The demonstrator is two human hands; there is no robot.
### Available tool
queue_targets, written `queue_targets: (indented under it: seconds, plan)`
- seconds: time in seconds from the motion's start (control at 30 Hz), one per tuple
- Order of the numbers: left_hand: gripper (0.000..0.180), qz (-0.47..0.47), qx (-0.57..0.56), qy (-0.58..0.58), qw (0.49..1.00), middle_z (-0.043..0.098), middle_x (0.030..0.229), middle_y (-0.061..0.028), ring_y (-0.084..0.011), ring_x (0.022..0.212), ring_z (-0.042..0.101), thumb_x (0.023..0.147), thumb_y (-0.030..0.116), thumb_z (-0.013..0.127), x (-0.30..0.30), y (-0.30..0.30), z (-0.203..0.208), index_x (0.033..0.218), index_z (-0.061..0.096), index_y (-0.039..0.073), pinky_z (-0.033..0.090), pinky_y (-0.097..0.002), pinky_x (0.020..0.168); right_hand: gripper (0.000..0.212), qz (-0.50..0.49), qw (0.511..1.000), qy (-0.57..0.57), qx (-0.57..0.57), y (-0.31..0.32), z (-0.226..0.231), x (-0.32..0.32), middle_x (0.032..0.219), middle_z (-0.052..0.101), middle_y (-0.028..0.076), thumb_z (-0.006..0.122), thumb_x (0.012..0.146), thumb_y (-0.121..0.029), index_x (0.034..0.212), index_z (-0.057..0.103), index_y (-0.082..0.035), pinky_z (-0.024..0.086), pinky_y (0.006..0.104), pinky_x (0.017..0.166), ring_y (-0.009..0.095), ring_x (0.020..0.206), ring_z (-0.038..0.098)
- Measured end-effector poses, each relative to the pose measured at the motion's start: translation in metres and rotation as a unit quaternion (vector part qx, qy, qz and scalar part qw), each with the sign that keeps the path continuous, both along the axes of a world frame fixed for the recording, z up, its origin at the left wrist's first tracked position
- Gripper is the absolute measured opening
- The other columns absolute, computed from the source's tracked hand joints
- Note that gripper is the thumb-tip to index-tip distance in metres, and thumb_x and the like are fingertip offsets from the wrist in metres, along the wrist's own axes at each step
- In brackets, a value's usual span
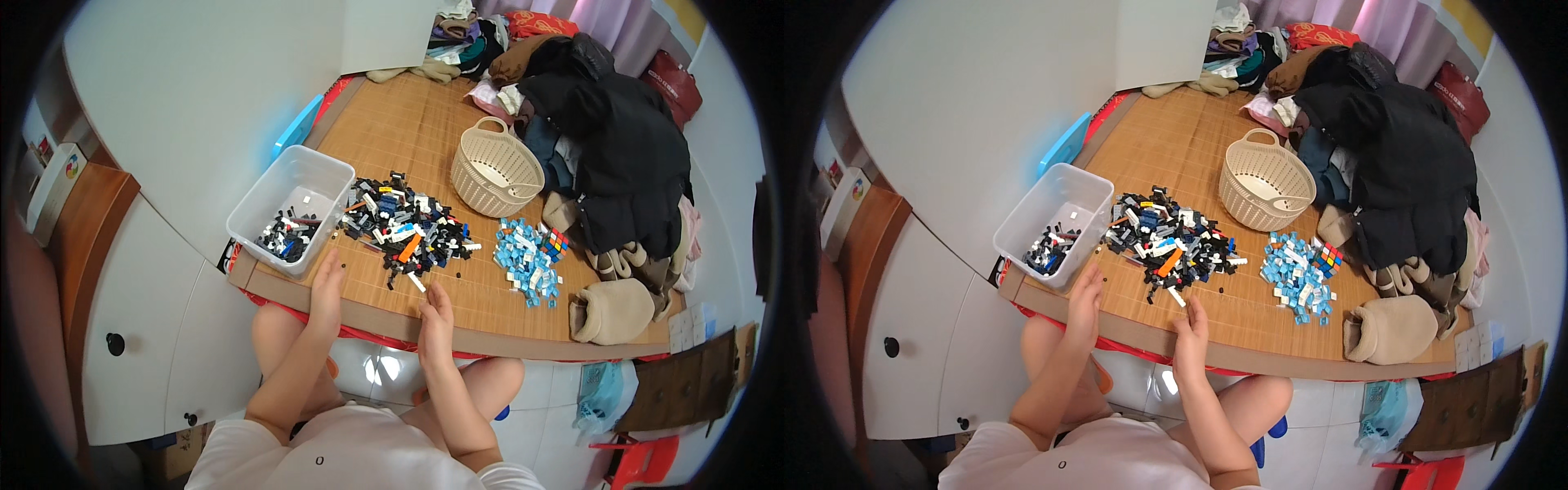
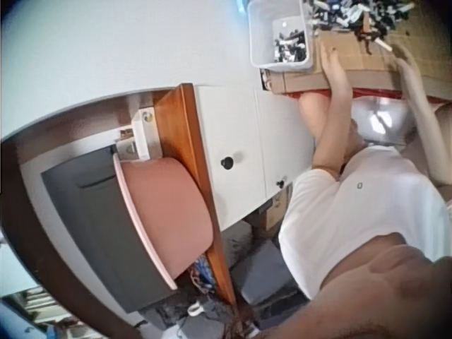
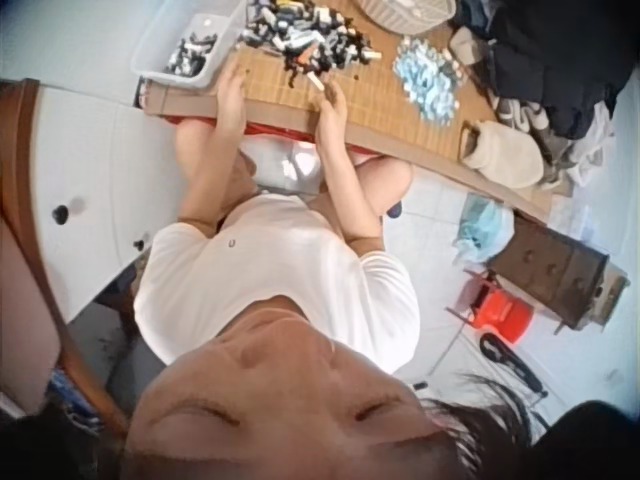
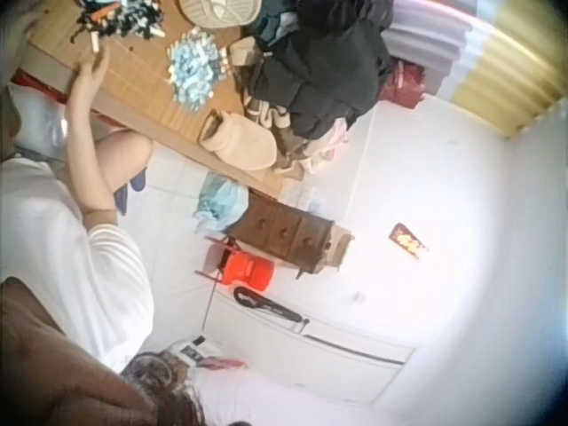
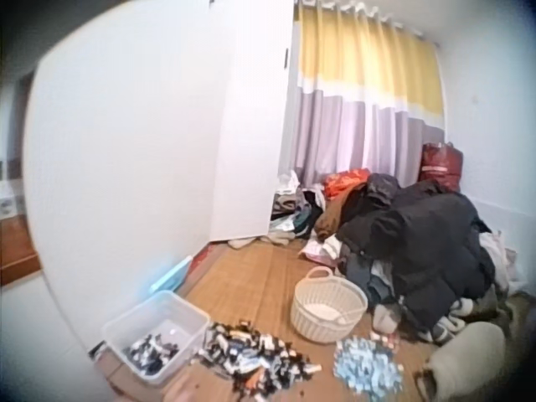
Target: The person sits on a mat and assembles small plastic building blocks by hand. They pick individual pieces from a pile on the mat and connect them to a growing structure, occasionally placing the assembly down to select new parts.
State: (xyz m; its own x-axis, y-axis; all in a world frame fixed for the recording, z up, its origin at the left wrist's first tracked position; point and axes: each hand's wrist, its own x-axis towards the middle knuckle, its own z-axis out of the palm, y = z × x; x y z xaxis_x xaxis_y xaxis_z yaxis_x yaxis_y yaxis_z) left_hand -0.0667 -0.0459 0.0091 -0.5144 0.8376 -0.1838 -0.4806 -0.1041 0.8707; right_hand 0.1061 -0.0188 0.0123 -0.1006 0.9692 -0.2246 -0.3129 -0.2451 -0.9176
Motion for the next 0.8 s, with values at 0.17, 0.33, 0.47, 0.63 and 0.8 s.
queue_targets:
  seconds: [0.17, 0.33, 0.47, 0.63, 0.8]
  plan:
    - [0.054, -0.020, -0.003, -0.042, 0.999, 0.025, 0.141, -0.0169, -0.0236, 0.132, 0.023, 0.087, 0.010, 0.043, 0.001, 0.010, -0.007, 0.135, 0.024, -0.004, 0.017, -0.0340, 0.108, 0.055, 0.012, 1.000, -0.019, 0.001, 0.006, 0.006, -0.011, 0.137, 0.032, 0.016, 0.044, 0.080, 0.000, 0.133, 0.029, 0.004, 0.025, 0.0299, 0.103, 0.022, 0.128, 0.030]
    - [0.054, -0.026, -0.004, -0.061, 0.998, 0.026, 0.140, -0.0175, -0.0232, 0.132, 0.023, 0.087, 0.009, 0.042, 0.017, 0.023, -0.004, 0.135, 0.024, -0.006, 0.017, -0.0341, 0.108, 0.057, 0.018, 1.000, -0.010, 0.006, 0.014, -0.003, -0.024, 0.137, 0.032, 0.015, 0.042, 0.079, 0.003, 0.134, 0.027, 0.004, 0.028, 0.0277, 0.099, 0.021, 0.124, 0.034]
    - [0.053, -0.044, -0.010, -0.034, 0.998, 0.026, 0.141, -0.0172, -0.0233, 0.133, 0.022, 0.086, 0.007, 0.040, 0.030, 0.025, -0.007, 0.135, 0.023, -0.006, 0.017, -0.0335, 0.108, 0.057, 0.026, 0.999, -0.026, 0.005, 0.009, 0.003, -0.032, 0.137, 0.033, 0.015, 0.041, 0.079, 0.003, 0.134, 0.027, 0.004, 0.027, 0.0287, 0.101, 0.022, 0.127, 0.030]
    - [0.052, -0.058, -0.011, -0.029, 0.998, 0.028, 0.140, -0.0168, -0.0233, 0.132, 0.023, 0.086, 0.005, 0.038, 0.043, 0.021, -0.003, 0.135, 0.024, -0.005, 0.018, -0.0328, 0.108, 0.058, 0.037, 0.999, -0.028, 0.016, 0.004, -0.011, -0.037, 0.136, 0.033, 0.015, 0.042, 0.078, 0.004, 0.134, 0.026, 0.004, 0.030, 0.0275, 0.097, 0.021, 0.122, 0.035]
    - [0.050, -0.101, 0.017, -0.067, 0.992, 0.032, 0.136, -0.0165, -0.0225, 0.128, 0.031, 0.086, 0.004, 0.037, 0.053, 0.019, 0.013, 0.134, 0.026, -0.006, 0.024, -0.0313, 0.105, 0.060, 0.049, 0.999, -0.022, 0.002, -0.003, -0.004, -0.044, 0.132, 0.037, 0.016, 0.043, 0.078, 0.004, 0.134, 0.026, 0.004, 0.037, 0.0253, 0.089, 0.017, 0.111, 0.043]
